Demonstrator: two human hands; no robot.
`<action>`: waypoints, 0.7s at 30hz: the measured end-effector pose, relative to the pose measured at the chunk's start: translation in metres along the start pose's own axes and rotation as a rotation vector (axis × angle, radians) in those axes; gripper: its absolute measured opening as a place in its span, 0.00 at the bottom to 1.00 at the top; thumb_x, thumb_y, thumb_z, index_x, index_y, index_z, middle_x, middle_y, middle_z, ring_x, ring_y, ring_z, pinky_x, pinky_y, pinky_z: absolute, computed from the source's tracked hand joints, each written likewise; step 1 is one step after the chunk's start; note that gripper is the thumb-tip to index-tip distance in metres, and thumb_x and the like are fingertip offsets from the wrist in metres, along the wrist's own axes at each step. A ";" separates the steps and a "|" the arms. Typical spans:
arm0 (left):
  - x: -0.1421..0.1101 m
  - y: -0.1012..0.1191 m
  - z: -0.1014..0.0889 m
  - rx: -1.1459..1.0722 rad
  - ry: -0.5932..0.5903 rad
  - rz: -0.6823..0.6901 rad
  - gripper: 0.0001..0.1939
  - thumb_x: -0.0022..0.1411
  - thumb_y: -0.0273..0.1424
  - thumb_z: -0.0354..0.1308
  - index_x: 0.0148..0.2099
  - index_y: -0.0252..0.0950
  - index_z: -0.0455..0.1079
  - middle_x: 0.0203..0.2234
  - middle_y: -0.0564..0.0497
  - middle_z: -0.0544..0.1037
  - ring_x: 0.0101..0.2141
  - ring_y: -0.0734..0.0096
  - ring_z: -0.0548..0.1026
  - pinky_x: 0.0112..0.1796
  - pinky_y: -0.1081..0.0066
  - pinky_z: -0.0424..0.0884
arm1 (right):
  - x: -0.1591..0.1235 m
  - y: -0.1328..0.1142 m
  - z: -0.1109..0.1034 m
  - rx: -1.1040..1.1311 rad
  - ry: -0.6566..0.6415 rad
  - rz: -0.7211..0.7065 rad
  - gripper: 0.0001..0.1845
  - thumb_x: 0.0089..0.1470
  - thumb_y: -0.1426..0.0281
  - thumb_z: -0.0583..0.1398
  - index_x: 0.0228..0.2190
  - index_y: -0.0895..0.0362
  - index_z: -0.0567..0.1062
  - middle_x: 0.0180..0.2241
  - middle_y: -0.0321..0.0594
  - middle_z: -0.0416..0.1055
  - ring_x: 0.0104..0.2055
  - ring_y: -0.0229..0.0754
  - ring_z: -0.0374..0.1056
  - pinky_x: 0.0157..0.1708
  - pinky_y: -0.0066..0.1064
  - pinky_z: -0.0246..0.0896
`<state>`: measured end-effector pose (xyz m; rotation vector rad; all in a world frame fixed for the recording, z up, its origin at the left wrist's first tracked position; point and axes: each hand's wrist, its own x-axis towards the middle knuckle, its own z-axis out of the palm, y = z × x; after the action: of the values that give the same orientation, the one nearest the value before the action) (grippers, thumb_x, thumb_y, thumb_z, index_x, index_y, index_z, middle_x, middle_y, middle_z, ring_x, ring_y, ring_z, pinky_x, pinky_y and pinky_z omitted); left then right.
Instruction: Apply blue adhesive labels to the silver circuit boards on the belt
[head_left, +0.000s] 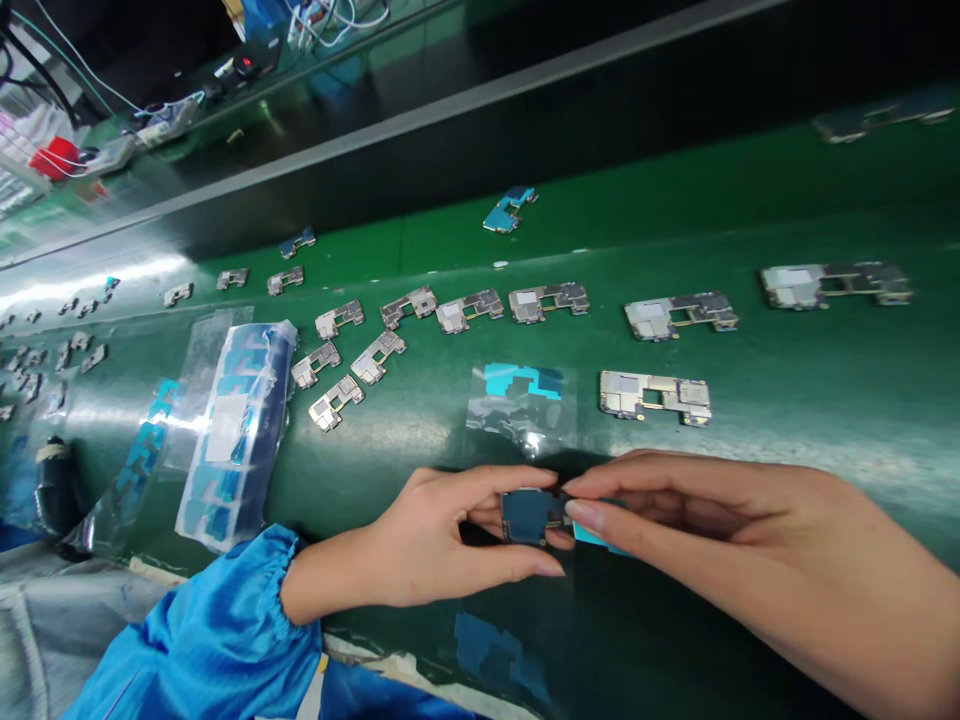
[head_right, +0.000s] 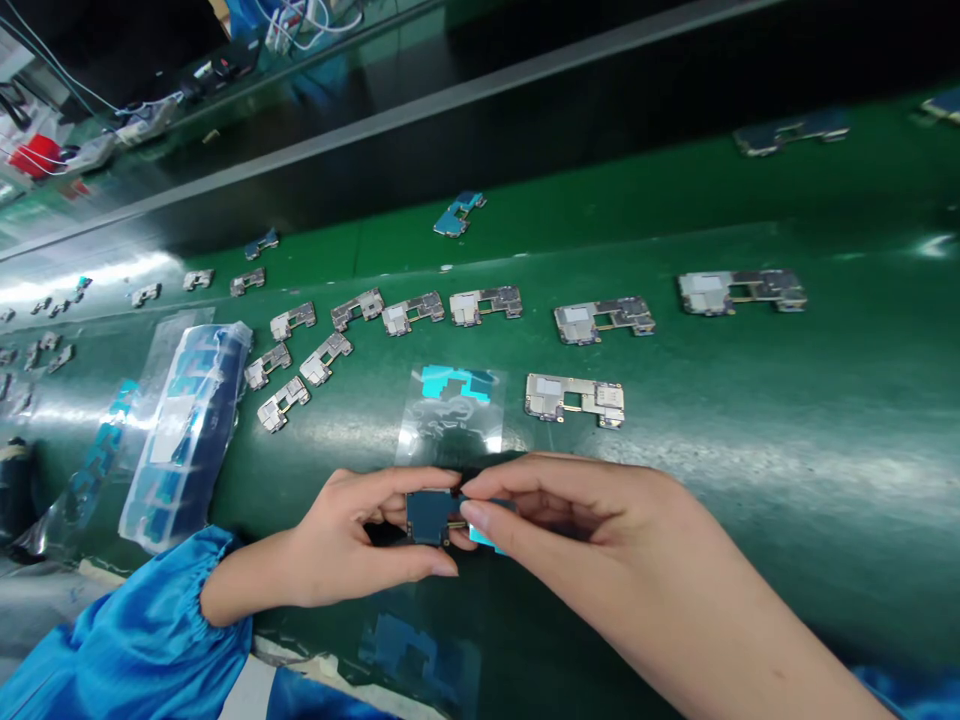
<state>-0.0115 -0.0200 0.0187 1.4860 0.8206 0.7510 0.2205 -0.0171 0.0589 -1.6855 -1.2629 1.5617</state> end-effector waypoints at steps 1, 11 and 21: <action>-0.001 0.000 0.000 -0.005 -0.004 -0.003 0.31 0.64 0.32 0.75 0.66 0.35 0.74 0.46 0.45 0.90 0.41 0.63 0.90 0.48 0.67 0.87 | 0.001 0.002 -0.001 -0.005 -0.003 -0.007 0.15 0.48 0.47 0.73 0.29 0.44 0.89 0.28 0.35 0.86 0.28 0.47 0.81 0.27 0.30 0.75; -0.003 0.001 0.001 -0.096 -0.007 -0.029 0.32 0.63 0.29 0.76 0.67 0.34 0.73 0.47 0.42 0.89 0.46 0.57 0.89 0.49 0.67 0.87 | 0.009 0.023 -0.005 -0.081 -0.061 -0.074 0.24 0.51 0.40 0.69 0.33 0.46 0.89 0.29 0.38 0.86 0.27 0.48 0.81 0.23 0.30 0.74; -0.002 0.003 0.004 -0.084 0.011 -0.038 0.32 0.61 0.28 0.77 0.66 0.34 0.74 0.46 0.42 0.89 0.45 0.57 0.89 0.49 0.66 0.87 | 0.002 0.008 0.001 -0.010 -0.024 -0.014 0.16 0.51 0.49 0.71 0.30 0.47 0.88 0.30 0.37 0.86 0.29 0.48 0.81 0.26 0.31 0.75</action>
<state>-0.0091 -0.0237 0.0215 1.3886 0.8146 0.7570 0.2213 -0.0188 0.0507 -1.6646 -1.2943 1.5746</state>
